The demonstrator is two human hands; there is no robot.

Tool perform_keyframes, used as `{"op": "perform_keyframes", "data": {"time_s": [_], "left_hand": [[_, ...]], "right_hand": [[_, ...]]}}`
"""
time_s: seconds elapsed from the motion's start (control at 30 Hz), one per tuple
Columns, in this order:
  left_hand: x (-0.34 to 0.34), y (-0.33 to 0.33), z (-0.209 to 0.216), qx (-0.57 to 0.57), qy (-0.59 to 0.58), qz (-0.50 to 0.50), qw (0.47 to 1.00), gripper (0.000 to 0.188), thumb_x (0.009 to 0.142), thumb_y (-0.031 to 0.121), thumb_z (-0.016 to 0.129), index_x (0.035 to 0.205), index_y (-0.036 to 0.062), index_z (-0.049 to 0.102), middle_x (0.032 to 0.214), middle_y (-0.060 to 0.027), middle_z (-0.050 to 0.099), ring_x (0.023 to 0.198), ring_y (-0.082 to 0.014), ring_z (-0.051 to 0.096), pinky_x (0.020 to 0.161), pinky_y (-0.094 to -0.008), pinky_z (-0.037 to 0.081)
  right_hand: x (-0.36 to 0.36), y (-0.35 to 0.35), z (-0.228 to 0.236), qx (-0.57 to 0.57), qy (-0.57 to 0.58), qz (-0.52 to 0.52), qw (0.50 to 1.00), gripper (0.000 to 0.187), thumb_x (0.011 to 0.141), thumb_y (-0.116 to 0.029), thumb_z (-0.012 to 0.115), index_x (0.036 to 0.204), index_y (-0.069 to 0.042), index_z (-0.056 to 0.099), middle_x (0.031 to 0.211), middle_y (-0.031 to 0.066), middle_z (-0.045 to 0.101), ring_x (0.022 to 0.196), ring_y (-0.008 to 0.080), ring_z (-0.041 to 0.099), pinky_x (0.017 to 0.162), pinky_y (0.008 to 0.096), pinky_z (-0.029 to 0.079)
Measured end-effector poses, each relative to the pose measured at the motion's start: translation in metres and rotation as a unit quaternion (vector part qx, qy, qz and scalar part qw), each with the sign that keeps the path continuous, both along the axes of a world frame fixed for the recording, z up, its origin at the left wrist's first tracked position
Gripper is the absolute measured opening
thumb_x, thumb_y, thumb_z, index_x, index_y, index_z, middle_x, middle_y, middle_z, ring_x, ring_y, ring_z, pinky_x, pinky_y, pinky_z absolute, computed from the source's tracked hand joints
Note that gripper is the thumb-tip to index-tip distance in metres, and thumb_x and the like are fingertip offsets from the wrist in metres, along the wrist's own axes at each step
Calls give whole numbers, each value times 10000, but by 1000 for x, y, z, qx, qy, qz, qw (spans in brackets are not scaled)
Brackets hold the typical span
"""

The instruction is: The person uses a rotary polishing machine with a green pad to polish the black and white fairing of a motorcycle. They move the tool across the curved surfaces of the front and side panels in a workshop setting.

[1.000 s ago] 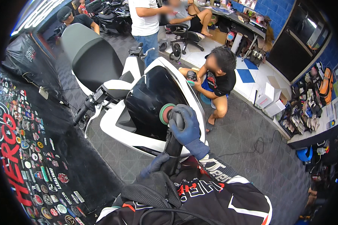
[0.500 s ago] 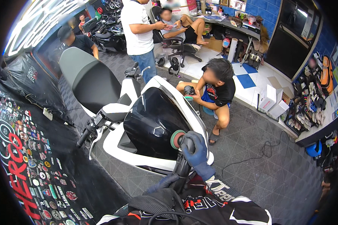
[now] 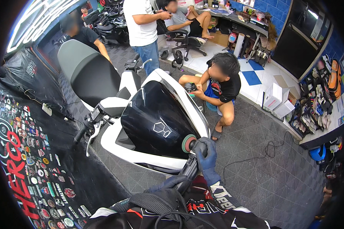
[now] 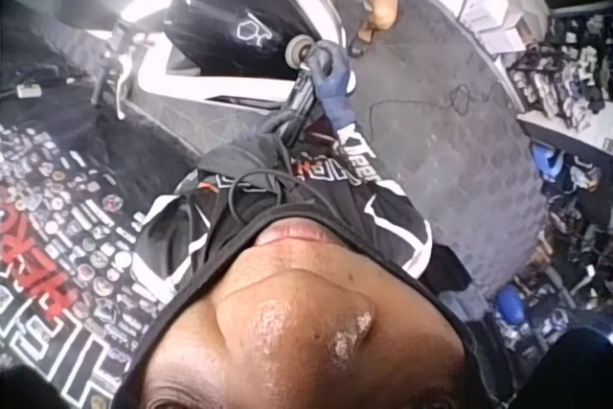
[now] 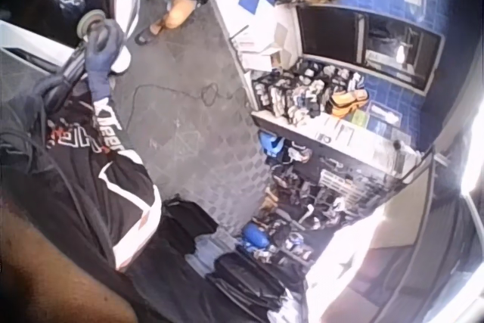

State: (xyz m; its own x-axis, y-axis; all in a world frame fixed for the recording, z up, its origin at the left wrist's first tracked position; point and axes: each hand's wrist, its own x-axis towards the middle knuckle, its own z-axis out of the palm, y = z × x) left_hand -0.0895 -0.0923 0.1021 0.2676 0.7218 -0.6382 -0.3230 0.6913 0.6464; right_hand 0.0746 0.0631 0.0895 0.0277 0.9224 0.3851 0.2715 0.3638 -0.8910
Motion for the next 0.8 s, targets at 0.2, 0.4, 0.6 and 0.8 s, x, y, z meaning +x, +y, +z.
{"op": "perform_keyframes", "data": {"time_s": [0.2,0.4,0.6,0.8], "left_hand": [[4,0,19,3,45,17,999,434,1069,436,612,1277,58,661,976,-105,760,795,-175,738,674,-327,617],[-7,11,25,-102,-54,12,993,440,1057,431,644,1309,70,640,964,-82,745,804,-163,735,661,-300,613],[-38,10,5,259,-49,-42,964,529,1033,444,670,1338,14,627,1015,-84,742,917,-173,729,762,-314,608],[-55,-1,-12,62,-214,57,973,571,1012,465,686,1344,5,623,1035,-111,748,913,-205,742,773,-345,621]], "right_hand": [[9,-10,-22,-43,12,-24,999,341,880,-97,765,1206,-34,688,1217,171,688,1147,345,662,1037,445,507],[0,-6,-15,-41,16,-20,999,335,902,-103,759,1219,-29,682,1216,160,684,1158,326,654,1049,438,496],[-35,12,34,33,-21,49,998,333,856,-98,752,1177,-26,706,1226,171,688,1172,344,657,1064,439,498],[-79,19,82,120,-59,104,986,373,829,-103,766,1190,-34,705,1271,189,673,1191,372,650,1061,454,514]]}}
